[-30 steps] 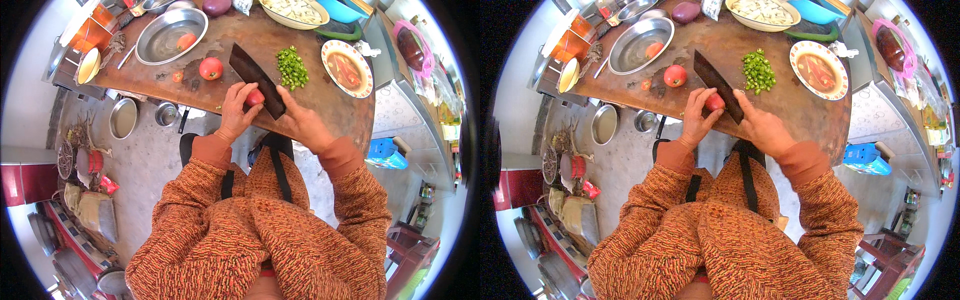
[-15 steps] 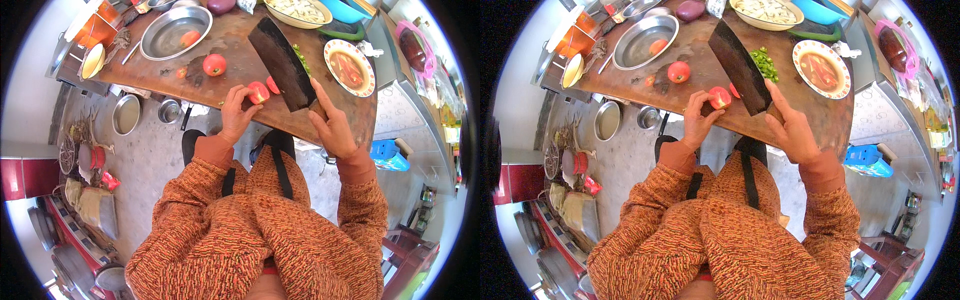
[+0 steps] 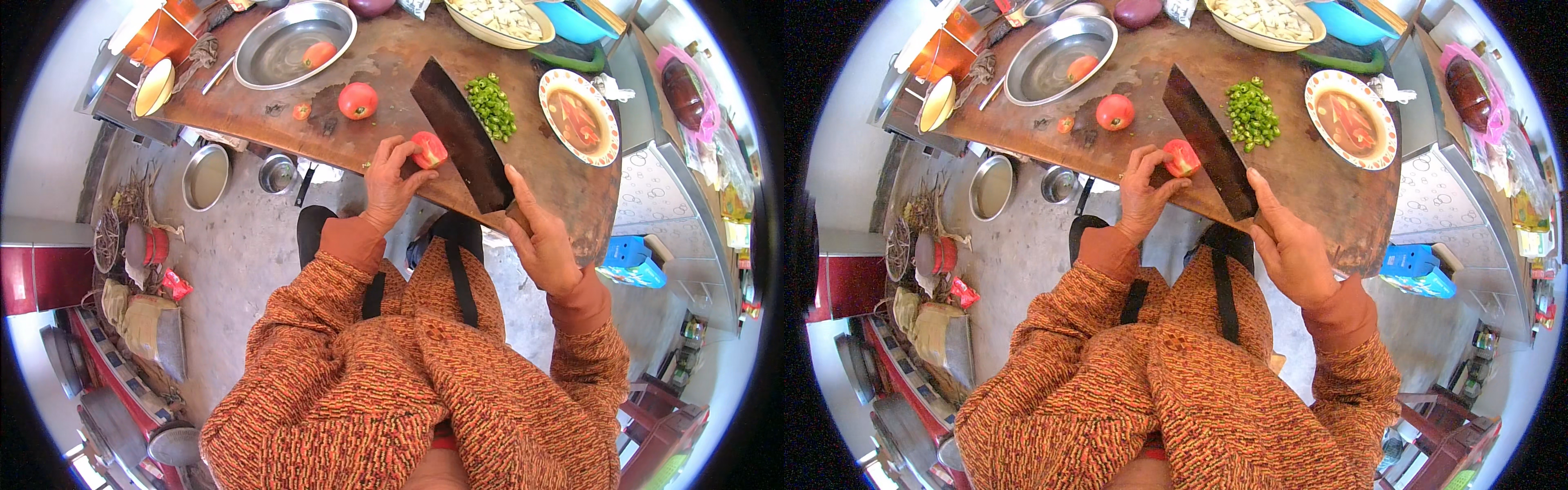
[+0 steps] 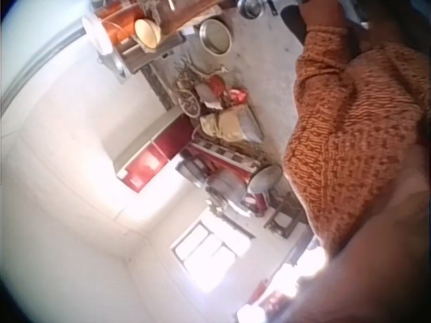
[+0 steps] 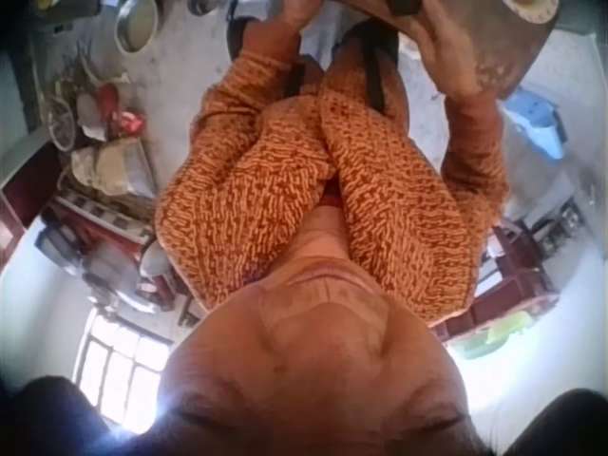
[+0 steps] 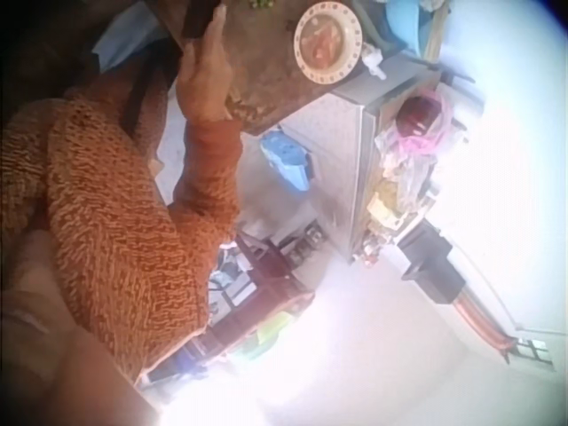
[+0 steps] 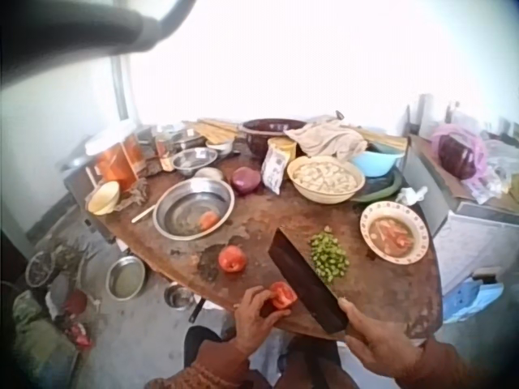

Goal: The person stands at a wooden table in a kitchen and uses a large cleaver to chop tomatoes into wedges on a cutting board. They handle the tomatoes one by one, slicing them and arranging the pieces on the board. The person also briefly wipes the cutting board with a cloth during the process.

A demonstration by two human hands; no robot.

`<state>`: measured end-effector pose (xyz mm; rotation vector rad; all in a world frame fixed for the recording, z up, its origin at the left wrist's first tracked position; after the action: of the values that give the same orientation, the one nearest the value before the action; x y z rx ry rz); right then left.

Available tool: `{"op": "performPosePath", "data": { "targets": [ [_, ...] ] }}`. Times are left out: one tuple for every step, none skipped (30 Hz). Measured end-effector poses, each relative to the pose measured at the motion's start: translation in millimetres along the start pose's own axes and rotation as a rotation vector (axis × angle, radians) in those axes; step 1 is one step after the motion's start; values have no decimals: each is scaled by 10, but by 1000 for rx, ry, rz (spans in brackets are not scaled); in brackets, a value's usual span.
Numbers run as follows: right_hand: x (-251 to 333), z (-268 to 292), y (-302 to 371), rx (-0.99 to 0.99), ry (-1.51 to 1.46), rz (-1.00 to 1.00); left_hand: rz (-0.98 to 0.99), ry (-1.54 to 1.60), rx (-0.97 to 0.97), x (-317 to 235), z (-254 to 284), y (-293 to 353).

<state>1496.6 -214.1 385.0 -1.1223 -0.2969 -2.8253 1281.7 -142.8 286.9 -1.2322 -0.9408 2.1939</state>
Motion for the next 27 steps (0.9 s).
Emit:
{"op": "performPosePath", "data": {
  "targets": [
    [28, 12, 7, -31, -5, 59, 4, 0, 3, 1, -1, 0],
    [39, 8, 14, -62, -11, 119, 9, 1, 5, 0, -3, 3],
    [71, 25, 18, -94, -15, 181, 11, -6, 10, 3, -4, -1],
    [52, 25, 8, -83, -14, 150, 14, -12, 15, 4, -5, 6],
    [32, 23, 12, -71, -13, 120, 16, -19, 20, 8, -8, 8],
    [13, 14, 17, -58, -11, 89, 24, -12, 29, 15, -16, 14],
    [18, 7, 23, -58, -9, 94, 33, -4, 38, 22, -26, 18],
    [20, -6, 25, -58, -7, 98, 41, 4, 47, 30, -34, 17],
    [19, -17, 33, -58, -4, 99, 42, 4, 44, 23, -30, 16],
    [30, -29, 38, -52, 6, 102, 43, 3, 41, 13, -25, 10],
    [44, -40, 43, -46, 17, 105, 43, 3, 37, 8, -20, 6],
    [54, -52, 47, -39, 28, 108, 45, -3, 39, 8, -18, 9],
    [59, -64, 49, -42, 40, 118, 47, -10, 40, 9, -17, 10],
    [58, -81, 50, -45, 52, 127, 49, -16, 42, 13, -16, 12],
    [60, -90, 51, -49, 66, 137, 41, -19, 39, 13, -16, 10],
    [51, -95, 51, -45, 79, 130, 33, -22, 35, 17, -16, 10],
    [39, -97, 55, -42, 93, 124, 24, -25, 32, 16, -16, 9],
    [25, -101, 56, -39, 105, 117, 23, -23, 33, 13, -20, 7],
    [22, -103, 61, -48, 119, 127, 22, -20, 35, 6, -24, 5],
    [16, -106, 64, -57, 133, 137, 20, -18, 37, 0, -31, 2],
    [15, -111, 65, -66, 145, 148, 17, -18, 35, 3, -29, 4],
    [23, -114, 65, -64, 154, 149, 15, -17, 33, 8, -28, 6],
    [40, -115, 66, -63, 162, 149, 11, -17, 31, 10, -30, 5],
    [50, -122, 70, -62, 171, 147, 23, 2, 15, 17, -26, 8],
    [51, -128, 70, -63, 159, 151, 34, 20, -1, 22, -22, 8],
    [50, -136, 64, -63, 147, 156, 46, 38, -18, 27, -17, 8],
    [44, -144, 65, -64, 147, 153, 47, 41, -17, 23, -15, 7]
  ]
}}
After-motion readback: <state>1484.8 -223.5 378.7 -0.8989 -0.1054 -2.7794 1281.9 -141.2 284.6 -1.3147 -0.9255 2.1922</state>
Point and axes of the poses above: each hand's wrist, its own y-axis away from the middle knuckle, its own z-axis out of the back of the hand, x = y × z, the point moved 8 cm from there along -y, towards the middle knuckle, and after that the axes turned 14 degrees about -z, right-handed, at the moved point
